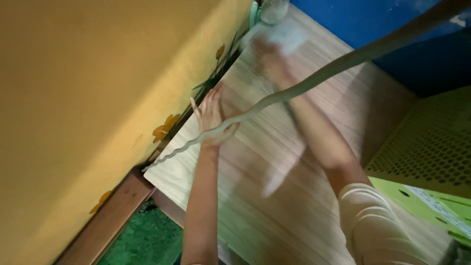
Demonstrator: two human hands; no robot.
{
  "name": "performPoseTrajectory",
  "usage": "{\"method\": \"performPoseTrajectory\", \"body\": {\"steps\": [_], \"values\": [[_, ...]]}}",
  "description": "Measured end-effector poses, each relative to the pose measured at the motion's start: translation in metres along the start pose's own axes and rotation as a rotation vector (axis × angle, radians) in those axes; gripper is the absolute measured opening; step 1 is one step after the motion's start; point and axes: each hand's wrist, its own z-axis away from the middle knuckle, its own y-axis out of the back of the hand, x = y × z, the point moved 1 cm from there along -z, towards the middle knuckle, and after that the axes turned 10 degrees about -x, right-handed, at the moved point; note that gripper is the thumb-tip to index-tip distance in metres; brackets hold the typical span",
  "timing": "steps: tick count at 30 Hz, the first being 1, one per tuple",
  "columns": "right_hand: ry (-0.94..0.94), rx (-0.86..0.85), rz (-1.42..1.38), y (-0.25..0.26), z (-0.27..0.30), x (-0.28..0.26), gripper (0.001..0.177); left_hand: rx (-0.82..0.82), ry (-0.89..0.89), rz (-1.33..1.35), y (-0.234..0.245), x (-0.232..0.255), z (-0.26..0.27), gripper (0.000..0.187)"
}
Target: The person is cleaning a wooden desk surface using wet wipes after handling small yellow objects and tape.
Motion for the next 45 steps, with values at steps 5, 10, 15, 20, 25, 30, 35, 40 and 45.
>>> {"method": "performPoseTrajectory", "body": {"steps": [5, 10, 15, 20, 25, 30, 35, 40, 45], "values": [[-0.106, 0.698, 1.539, -0.02, 0.02, 0.019, 0.037, 0.062, 0.01, 0.072, 0.005, 0.004, 0.004, 0.101], [0.397, 1.161, 1.469, -0.204, 0.056, -0.022, 0.023, 0.058, -0.004, 0.027, 0.004, 0.001, 0.001, 0.101], [0.164, 1.536, 2.337, -0.365, 0.066, 0.005, 0.019, 0.056, 0.01, 0.039, 0.003, 0.004, 0.002, 0.097], [-0.891, 1.263, 2.715, -0.332, 0.071, 0.115, 0.074, 0.054, 0.007, 0.048, 0.003, 0.003, 0.001, 0.096], [-0.873, 0.985, 2.245, -0.241, -0.028, 0.175, 0.069, 0.072, 0.009, 0.043, 0.0, -0.003, 0.003, 0.089], [-1.005, 0.348, 2.26, -0.196, -0.097, 0.197, 0.042, 0.102, -0.016, 0.048, -0.015, -0.021, 0.002, 0.084], [-1.503, 1.0, 2.311, -0.235, -0.007, 0.142, 0.034, 0.119, -0.063, 0.064, 0.001, -0.005, 0.004, 0.087], [-0.973, 1.66, 2.455, -0.294, 0.117, 0.059, 0.072, 0.058, -0.03, 0.065, 0.002, -0.005, 0.001, 0.096], [-0.976, 1.742, 2.33, -0.273, 0.036, 0.014, 0.073, 0.053, -0.057, 0.07, 0.004, 0.0, 0.002, 0.096]]}}
